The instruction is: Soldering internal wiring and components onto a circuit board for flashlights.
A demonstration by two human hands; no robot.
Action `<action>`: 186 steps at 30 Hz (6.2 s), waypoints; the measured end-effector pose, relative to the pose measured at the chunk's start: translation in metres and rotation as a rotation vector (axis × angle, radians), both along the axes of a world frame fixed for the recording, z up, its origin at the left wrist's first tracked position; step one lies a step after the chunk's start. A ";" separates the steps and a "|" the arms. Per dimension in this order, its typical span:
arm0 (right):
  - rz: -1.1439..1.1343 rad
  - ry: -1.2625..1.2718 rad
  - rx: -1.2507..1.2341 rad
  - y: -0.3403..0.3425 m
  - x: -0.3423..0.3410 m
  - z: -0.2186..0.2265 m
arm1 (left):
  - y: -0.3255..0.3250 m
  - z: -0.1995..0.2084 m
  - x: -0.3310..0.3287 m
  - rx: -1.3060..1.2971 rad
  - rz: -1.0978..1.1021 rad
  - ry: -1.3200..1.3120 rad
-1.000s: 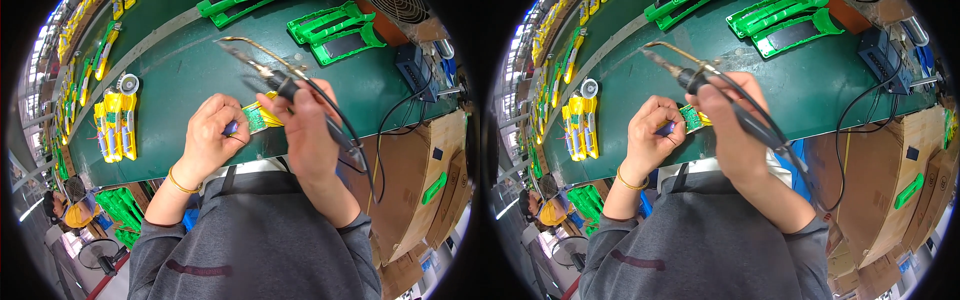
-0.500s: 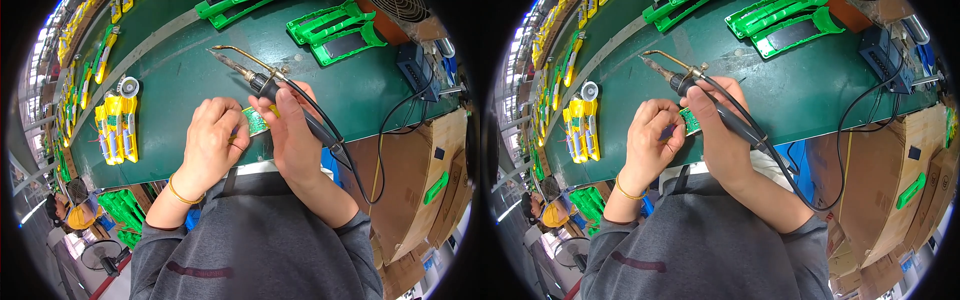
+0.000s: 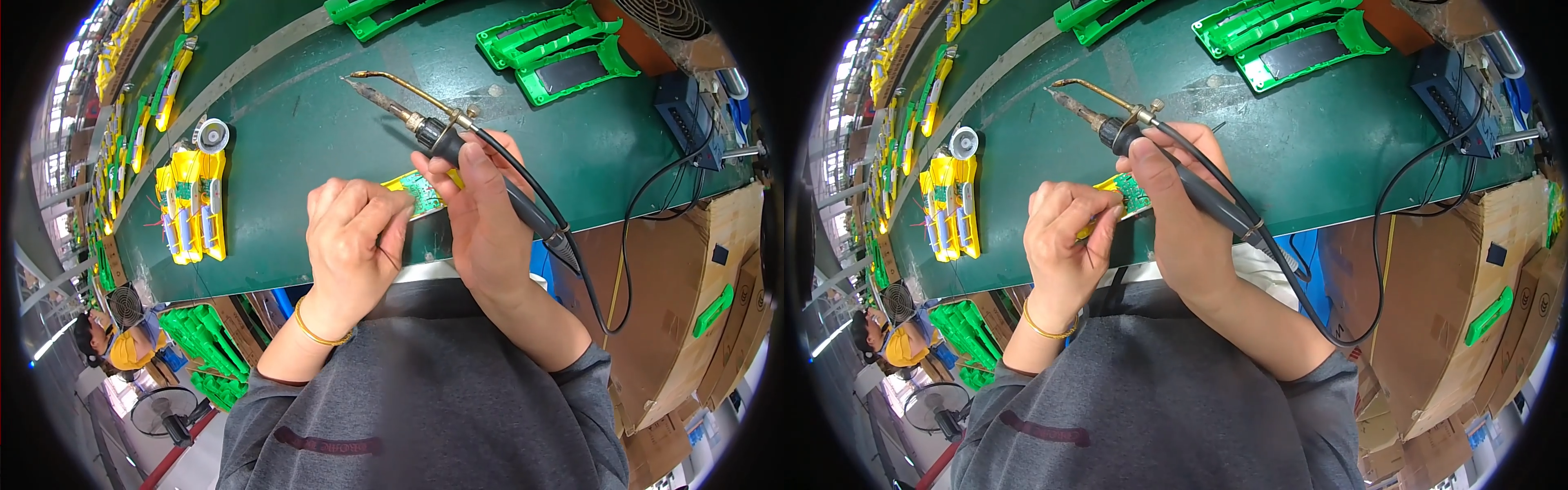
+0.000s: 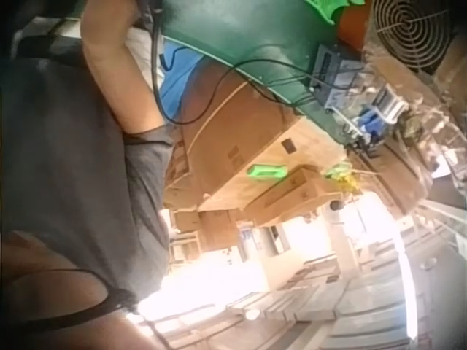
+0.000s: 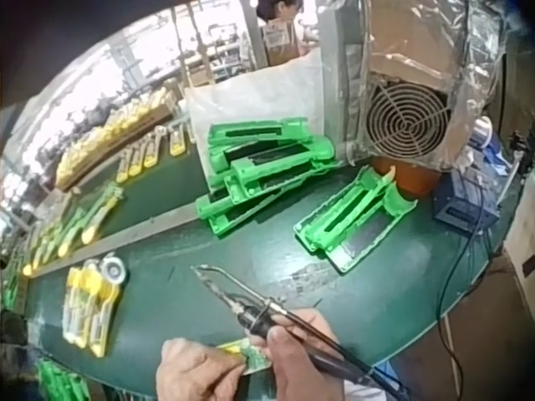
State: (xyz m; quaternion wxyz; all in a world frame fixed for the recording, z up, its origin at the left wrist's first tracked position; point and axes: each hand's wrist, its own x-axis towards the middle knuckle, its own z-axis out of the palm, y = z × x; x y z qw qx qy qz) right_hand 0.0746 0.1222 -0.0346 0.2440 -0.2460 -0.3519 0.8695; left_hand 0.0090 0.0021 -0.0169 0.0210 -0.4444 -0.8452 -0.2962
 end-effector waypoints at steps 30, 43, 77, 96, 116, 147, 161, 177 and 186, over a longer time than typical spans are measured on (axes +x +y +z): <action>0.396 -0.293 0.784 0.079 0.068 0.008 | 0.003 -0.010 0.003 -0.033 0.093 -0.073; 0.409 -0.277 0.804 0.082 0.068 0.011 | 0.005 -0.004 0.002 -0.092 0.087 -0.026; 0.253 -0.165 0.462 0.083 0.074 0.005 | 0.007 0.000 0.001 -0.128 0.086 -0.042; 0.066 0.053 0.141 0.039 0.032 0.007 | 0.013 0.011 0.001 -0.238 0.150 -0.093; 0.008 0.055 0.129 0.053 0.047 0.007 | -0.021 0.016 -0.007 0.007 -0.005 -0.566; 0.488 -0.389 0.751 0.087 0.063 0.029 | 0.005 0.002 0.002 -0.085 0.071 -0.271; 0.550 -0.378 0.991 0.091 0.056 0.038 | 0.004 -0.001 0.000 -0.065 0.052 -0.251; 0.212 -0.191 0.363 0.088 0.063 0.023 | 0.006 0.007 0.001 -0.087 0.025 -0.234; 0.184 -0.204 0.361 0.089 0.063 0.022 | -0.002 0.014 -0.015 0.020 0.136 -0.220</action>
